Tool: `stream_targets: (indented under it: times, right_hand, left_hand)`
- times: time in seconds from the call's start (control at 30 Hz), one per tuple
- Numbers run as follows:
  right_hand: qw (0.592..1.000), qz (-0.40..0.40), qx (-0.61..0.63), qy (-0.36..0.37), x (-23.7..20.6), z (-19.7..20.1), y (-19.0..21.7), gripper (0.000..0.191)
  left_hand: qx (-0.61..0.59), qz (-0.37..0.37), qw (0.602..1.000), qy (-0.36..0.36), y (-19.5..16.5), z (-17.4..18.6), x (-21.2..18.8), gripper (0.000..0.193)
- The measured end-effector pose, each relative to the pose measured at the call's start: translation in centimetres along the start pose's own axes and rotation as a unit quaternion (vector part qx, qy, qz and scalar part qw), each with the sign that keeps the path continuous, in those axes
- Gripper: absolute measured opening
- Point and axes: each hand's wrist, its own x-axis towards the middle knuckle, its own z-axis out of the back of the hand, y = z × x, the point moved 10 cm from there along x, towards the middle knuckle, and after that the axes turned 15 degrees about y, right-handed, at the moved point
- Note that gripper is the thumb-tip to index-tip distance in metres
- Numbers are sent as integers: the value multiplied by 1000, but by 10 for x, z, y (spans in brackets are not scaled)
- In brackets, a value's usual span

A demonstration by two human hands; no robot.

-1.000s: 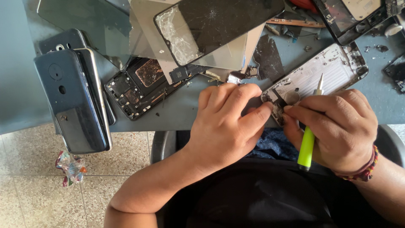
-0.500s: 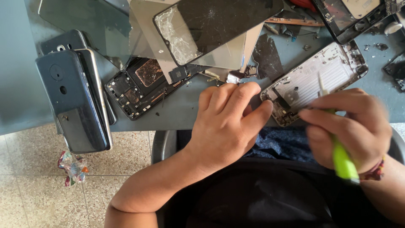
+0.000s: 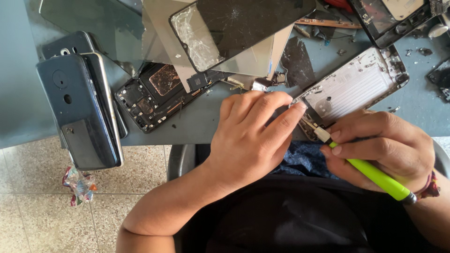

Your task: The person uses a pink utility knife and a green screwdriver to scrape adhesive and remove small components from the interior of a disassembled smartphone. The person works on the phone's frame, carefully lifting and separating parts while the device remains open on the workbench.

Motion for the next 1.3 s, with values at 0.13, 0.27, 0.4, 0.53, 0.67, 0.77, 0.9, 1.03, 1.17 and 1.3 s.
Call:
stream_targets:
  times: [0.13,0.27,0.4,0.53,0.67,0.77,0.9,1.03,1.17,1.3]
  right_hand:
    - [1000,14,6,13,3,-2,1,25]
    - [1000,10,4,17,4,-5,0,25]
    - [1000,5,-2,16,4,-5,-1,25]
    - [1000,8,-4,23,4,-6,-1,25]
    - [1000,-8,-2,17,3,-5,-2,25]
    - [1000,-17,-22,8,2,-2,-2,27]
    - [999,-31,-32,1,0,-1,-3,28]
    - [999,-26,-36,6,2,-2,-1,28]
    - [999,-25,-33,12,6,-2,-1,27]
    - [999,-27,-18,11,8,-3,0,26]
  left_hand:
    - [-1,5,1000,4,1,0,0,41]
    - [-8,8,1000,9,1,0,0,39]
    - [-2,8,1000,11,1,0,1,34]
    - [-6,8,1000,17,1,-2,1,31]
    - [-11,3,1000,23,1,-3,1,28]
    - [4,1,1000,24,-1,-3,1,25]
    - [11,-2,1000,18,-1,-2,0,24]
    - [10,-3,1000,16,-2,-3,0,23]
    - [6,-7,1000,16,-2,-3,-1,25]
    - [15,-9,1000,11,-3,-3,0,27]
